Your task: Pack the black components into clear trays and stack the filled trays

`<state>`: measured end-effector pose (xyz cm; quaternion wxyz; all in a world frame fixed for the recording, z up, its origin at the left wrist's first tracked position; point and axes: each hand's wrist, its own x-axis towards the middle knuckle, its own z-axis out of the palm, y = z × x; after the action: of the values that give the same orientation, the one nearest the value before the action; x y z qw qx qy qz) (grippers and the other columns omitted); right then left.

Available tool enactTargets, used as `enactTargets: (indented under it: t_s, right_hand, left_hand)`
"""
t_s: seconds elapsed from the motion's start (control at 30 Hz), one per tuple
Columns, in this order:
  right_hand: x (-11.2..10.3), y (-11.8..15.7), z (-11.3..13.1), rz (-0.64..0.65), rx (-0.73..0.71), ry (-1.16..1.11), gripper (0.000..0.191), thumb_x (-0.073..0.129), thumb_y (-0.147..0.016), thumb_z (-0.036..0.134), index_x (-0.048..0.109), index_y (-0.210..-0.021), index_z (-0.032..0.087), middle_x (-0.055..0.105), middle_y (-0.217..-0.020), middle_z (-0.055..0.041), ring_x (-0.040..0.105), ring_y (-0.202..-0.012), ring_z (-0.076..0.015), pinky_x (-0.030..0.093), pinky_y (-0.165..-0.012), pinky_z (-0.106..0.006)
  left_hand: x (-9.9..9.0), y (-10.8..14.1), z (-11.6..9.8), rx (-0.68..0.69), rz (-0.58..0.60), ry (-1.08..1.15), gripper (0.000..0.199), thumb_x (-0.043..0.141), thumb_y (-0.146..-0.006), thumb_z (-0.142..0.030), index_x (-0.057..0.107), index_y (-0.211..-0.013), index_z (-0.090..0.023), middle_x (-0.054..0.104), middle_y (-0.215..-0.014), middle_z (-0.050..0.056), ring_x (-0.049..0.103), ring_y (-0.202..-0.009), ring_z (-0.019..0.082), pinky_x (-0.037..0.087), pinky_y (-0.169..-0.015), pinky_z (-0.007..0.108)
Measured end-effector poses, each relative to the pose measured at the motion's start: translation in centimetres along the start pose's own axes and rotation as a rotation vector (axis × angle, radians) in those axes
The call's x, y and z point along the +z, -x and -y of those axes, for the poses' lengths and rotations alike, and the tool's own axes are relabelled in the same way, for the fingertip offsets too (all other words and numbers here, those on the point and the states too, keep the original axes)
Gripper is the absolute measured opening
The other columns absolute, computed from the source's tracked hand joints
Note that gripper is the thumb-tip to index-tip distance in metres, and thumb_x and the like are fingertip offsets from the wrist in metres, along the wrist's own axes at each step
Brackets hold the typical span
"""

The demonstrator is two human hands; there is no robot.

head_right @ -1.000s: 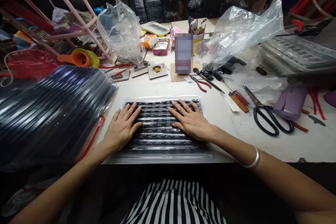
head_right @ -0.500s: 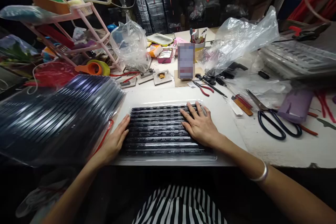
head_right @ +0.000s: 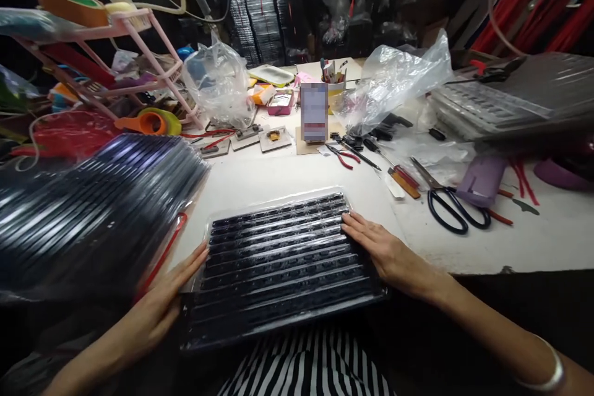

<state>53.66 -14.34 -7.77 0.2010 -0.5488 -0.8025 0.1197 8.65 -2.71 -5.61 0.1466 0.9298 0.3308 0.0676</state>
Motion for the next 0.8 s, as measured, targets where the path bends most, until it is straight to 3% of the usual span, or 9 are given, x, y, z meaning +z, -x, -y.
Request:
enactTargets:
  t_s: [0.1, 0.2, 0.27, 0.37, 0.5, 0.57, 0.63, 0.7, 0.8]
  right_hand:
    - [-1.2, 2.3, 1.4, 0.154, -0.024, -0.005, 0.075, 0.037, -0.081, 0.004, 0.015, -0.149, 0.027, 0.021, -0.153, -0.0031, 0.015, -0.140, -0.0204, 0.032, -0.110, -0.045]
    - [-1.3, 3.3, 2.1, 0.238, -0.042, 0.072, 0.088, 0.046, -0.070, 0.004, 0.013, -0.150, 0.022, 0.011, -0.155, -0.0061, 0.011, -0.140, -0.0260, 0.029, -0.110, -0.049]
    - [-0.7, 3.6, 2.1, 0.188, -0.069, 0.140, 0.088, 0.048, -0.070, 0.005, 0.014, -0.150, 0.021, 0.010, -0.155, -0.0092, 0.011, -0.140, -0.0290, 0.029, -0.109, -0.052]
    - [0.2, 3.6, 1.3, -0.002, -0.139, 0.178, 0.074, 0.042, -0.082, 0.005, 0.017, -0.149, 0.025, 0.023, -0.152, -0.0099, 0.019, -0.140, -0.0266, 0.034, -0.106, -0.051]
    - [-0.7, 2.1, -0.1, -0.161, -0.162, -0.028, 0.053, 0.038, -0.092, 0.019, 0.032, -0.143, 0.029, 0.045, -0.142, -0.0070, 0.039, -0.132, -0.0222, 0.039, -0.103, -0.044]
    - [-1.9, -0.2, -0.9, -0.254, -0.021, -0.158, 0.037, 0.040, -0.092, 0.034, 0.050, -0.127, 0.027, 0.059, -0.127, -0.0086, 0.054, -0.117, -0.0246, 0.045, -0.096, -0.043]
    - [-3.1, -3.5, -1.6, -0.381, 0.191, -0.203, 0.036, 0.040, -0.088, 0.052, 0.057, -0.104, 0.024, 0.068, -0.100, -0.0106, 0.064, -0.093, -0.0275, 0.050, -0.082, -0.044]
    - [-4.3, -7.2, -2.1, -0.485, 0.319, -0.177, 0.045, 0.035, -0.086, 0.061, 0.053, -0.097, 0.022, 0.066, -0.079, -0.0095, 0.062, -0.074, -0.0268, 0.050, -0.069, -0.042]
    - [-5.6, -11.4, -2.3, -0.534, 0.373, -0.167, 0.045, 0.029, -0.088, 0.062, 0.048, -0.094, 0.021, 0.062, -0.076, -0.0070, 0.059, -0.069, -0.0232, 0.046, -0.064, -0.035]
  left_hand:
    - [2.1, 0.9, -0.5, 0.004, -0.051, -0.180, 0.084, 0.039, -0.072, -0.004, 0.009, -0.149, -0.021, 0.022, -0.153, 0.010, 0.024, -0.138, 0.027, 0.029, -0.109, 0.049]
    - [4.2, 0.7, -0.6, -0.027, -0.208, -0.211, 0.081, 0.034, -0.075, -0.001, 0.011, -0.148, -0.024, 0.029, -0.151, 0.011, 0.027, -0.138, 0.026, 0.028, -0.108, 0.052]
    - [5.0, 0.4, -0.6, -0.032, -0.309, -0.190, 0.073, 0.031, -0.081, -0.003, 0.015, -0.148, -0.028, 0.035, -0.148, 0.010, 0.031, -0.136, 0.025, 0.029, -0.107, 0.051]
    - [5.1, 0.4, -0.3, -0.013, -0.362, -0.147, 0.060, 0.031, -0.090, -0.012, 0.022, -0.146, -0.031, 0.041, -0.145, 0.008, 0.040, -0.132, 0.025, 0.032, -0.105, 0.047]
    - [3.2, -0.5, 0.5, -0.042, -0.399, 0.011, 0.048, 0.029, -0.093, -0.023, 0.035, -0.140, -0.033, 0.050, -0.139, 0.004, 0.048, -0.125, 0.022, 0.036, -0.103, 0.043]
    - [1.6, -2.4, 1.2, -0.114, -0.453, 0.162, 0.039, 0.035, -0.092, -0.033, 0.049, -0.128, -0.028, 0.057, -0.130, 0.006, 0.051, -0.121, 0.023, 0.037, -0.103, 0.043]
    - [0.0, -5.5, 1.9, -0.211, -0.546, 0.286, 0.039, 0.041, -0.089, -0.046, 0.054, -0.116, -0.022, 0.061, -0.118, 0.009, 0.054, -0.115, 0.026, 0.040, -0.100, 0.042]
    - [-1.6, -8.8, 2.5, -0.266, -0.598, 0.290, 0.049, 0.035, -0.088, -0.055, 0.049, -0.117, -0.018, 0.061, -0.114, 0.012, 0.055, -0.111, 0.026, 0.043, -0.094, 0.040]
    - [-3.4, -12.3, 2.7, -0.321, -0.593, 0.282, 0.052, 0.021, -0.091, -0.058, 0.041, -0.119, -0.018, 0.063, -0.091, 0.007, 0.062, -0.082, 0.020, 0.051, -0.071, 0.034]
